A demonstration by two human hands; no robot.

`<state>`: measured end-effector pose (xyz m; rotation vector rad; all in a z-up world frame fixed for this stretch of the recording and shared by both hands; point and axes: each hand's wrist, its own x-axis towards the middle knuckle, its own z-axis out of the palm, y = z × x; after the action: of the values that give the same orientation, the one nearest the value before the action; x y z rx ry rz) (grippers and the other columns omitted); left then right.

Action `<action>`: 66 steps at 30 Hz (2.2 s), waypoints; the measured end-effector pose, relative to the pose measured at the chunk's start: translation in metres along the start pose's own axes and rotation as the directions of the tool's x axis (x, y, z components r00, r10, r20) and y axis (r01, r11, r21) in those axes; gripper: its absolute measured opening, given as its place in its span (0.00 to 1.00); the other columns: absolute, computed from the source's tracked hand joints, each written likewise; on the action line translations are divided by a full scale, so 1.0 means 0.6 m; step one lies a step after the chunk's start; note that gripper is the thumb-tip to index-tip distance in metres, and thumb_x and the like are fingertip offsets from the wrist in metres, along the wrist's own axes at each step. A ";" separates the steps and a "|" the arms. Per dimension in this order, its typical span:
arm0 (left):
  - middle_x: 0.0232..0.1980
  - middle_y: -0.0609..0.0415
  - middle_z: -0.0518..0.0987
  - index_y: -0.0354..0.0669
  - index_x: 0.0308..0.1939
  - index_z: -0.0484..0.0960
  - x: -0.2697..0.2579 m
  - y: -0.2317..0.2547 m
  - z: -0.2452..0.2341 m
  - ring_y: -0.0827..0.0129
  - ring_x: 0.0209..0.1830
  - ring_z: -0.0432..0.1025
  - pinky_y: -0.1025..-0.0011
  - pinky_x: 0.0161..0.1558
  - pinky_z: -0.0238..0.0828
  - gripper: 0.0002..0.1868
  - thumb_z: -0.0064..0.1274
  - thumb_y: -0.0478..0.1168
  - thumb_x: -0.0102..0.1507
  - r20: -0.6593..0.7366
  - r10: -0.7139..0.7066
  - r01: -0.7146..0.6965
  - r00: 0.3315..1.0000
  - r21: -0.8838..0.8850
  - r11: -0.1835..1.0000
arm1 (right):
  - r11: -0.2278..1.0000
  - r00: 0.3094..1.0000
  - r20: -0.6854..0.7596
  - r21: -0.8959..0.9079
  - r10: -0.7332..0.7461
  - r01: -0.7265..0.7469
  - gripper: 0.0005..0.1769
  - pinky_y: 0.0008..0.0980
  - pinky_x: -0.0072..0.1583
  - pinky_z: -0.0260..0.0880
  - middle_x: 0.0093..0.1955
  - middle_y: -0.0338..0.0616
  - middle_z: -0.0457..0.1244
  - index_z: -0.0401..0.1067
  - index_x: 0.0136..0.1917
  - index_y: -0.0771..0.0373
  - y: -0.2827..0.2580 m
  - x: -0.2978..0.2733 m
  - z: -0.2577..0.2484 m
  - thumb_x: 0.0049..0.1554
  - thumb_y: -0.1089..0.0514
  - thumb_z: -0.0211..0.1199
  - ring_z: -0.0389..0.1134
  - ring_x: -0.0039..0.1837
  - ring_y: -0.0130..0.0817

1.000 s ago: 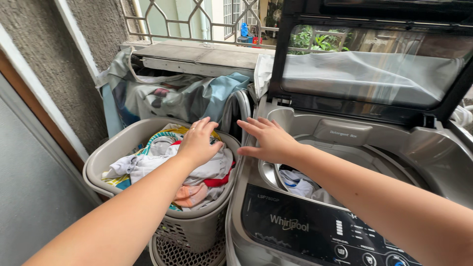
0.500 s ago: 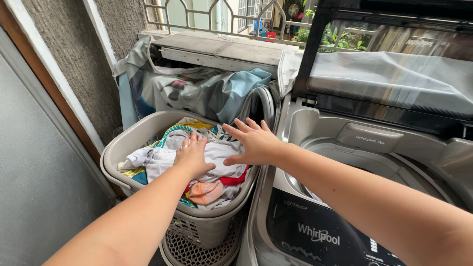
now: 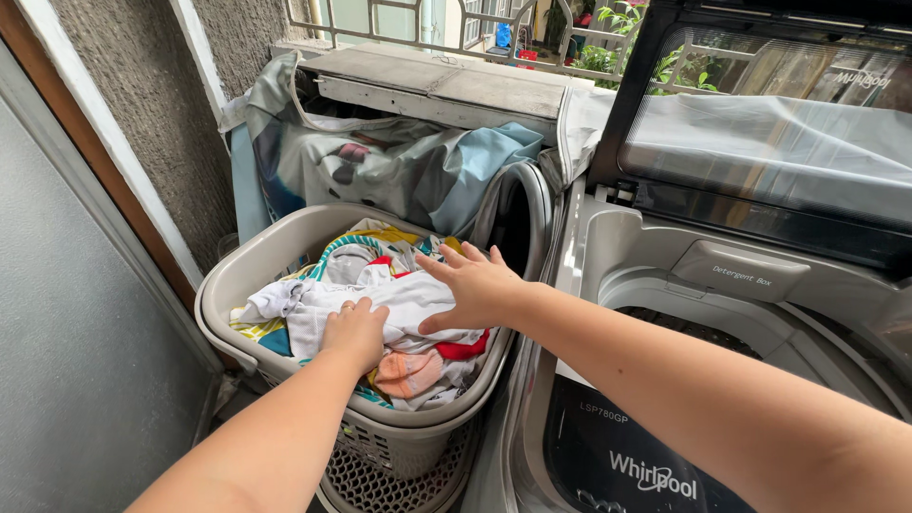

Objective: The person transfers clothes from a laundry basket into a top-loading washing machine. They handle items one at a time, including shirts, socks, and a patterned towel, placing them into the open drum. The basket gradually empties as the load builds inside the machine.

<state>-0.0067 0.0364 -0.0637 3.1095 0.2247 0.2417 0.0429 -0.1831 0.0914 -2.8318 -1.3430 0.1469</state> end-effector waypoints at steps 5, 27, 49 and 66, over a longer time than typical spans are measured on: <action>0.51 0.50 0.79 0.52 0.45 0.82 0.012 -0.001 0.006 0.51 0.57 0.73 0.52 0.54 0.71 0.11 0.49 0.38 0.61 -0.137 -0.072 0.063 0.988 -0.072 0.995 | 1.000 0.999 0.046 0.009 0.007 -0.008 0.64 0.69 0.77 0.32 0.86 0.52 0.36 0.39 0.84 0.40 0.002 0.012 0.020 0.45 0.24 0.67 0.33 0.85 0.60; 0.41 0.42 0.79 0.38 0.42 0.73 0.046 0.091 -0.215 0.44 0.43 0.74 0.53 0.43 0.70 0.03 0.49 0.33 0.65 -0.730 -0.154 -0.469 0.666 -0.570 0.675 | 0.912 0.941 -0.285 0.407 0.182 -0.053 0.30 0.43 0.60 0.72 0.55 0.50 0.70 0.72 0.64 0.53 0.052 0.020 0.008 0.46 0.54 0.63 0.71 0.60 0.49; 0.58 0.44 0.79 0.42 0.64 0.69 0.036 0.161 -0.287 0.51 0.58 0.73 0.57 0.59 0.69 0.40 0.66 0.58 0.56 -0.695 0.084 -0.571 0.714 -0.508 0.645 | 0.305 0.703 -0.635 0.771 0.319 0.559 0.12 0.23 0.51 0.68 0.47 0.35 0.66 0.70 0.57 0.62 0.132 -0.044 -0.158 0.64 0.65 0.48 0.65 0.49 0.21; 0.37 0.45 0.86 0.49 0.49 0.86 0.062 0.310 -0.311 0.53 0.38 0.81 0.64 0.46 0.77 0.20 0.56 0.41 0.53 -0.361 0.298 -0.468 0.884 -0.674 0.572 | 0.065 0.617 -0.614 0.732 0.493 0.678 0.13 0.31 0.48 0.72 0.45 0.42 0.66 0.71 0.51 0.63 0.276 -0.255 -0.212 0.59 0.68 0.46 0.69 0.46 0.29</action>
<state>0.0270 -0.1419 0.1308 2.2382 -0.4674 0.5147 0.0858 -0.4017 0.2237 -1.1072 -0.6221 -0.1512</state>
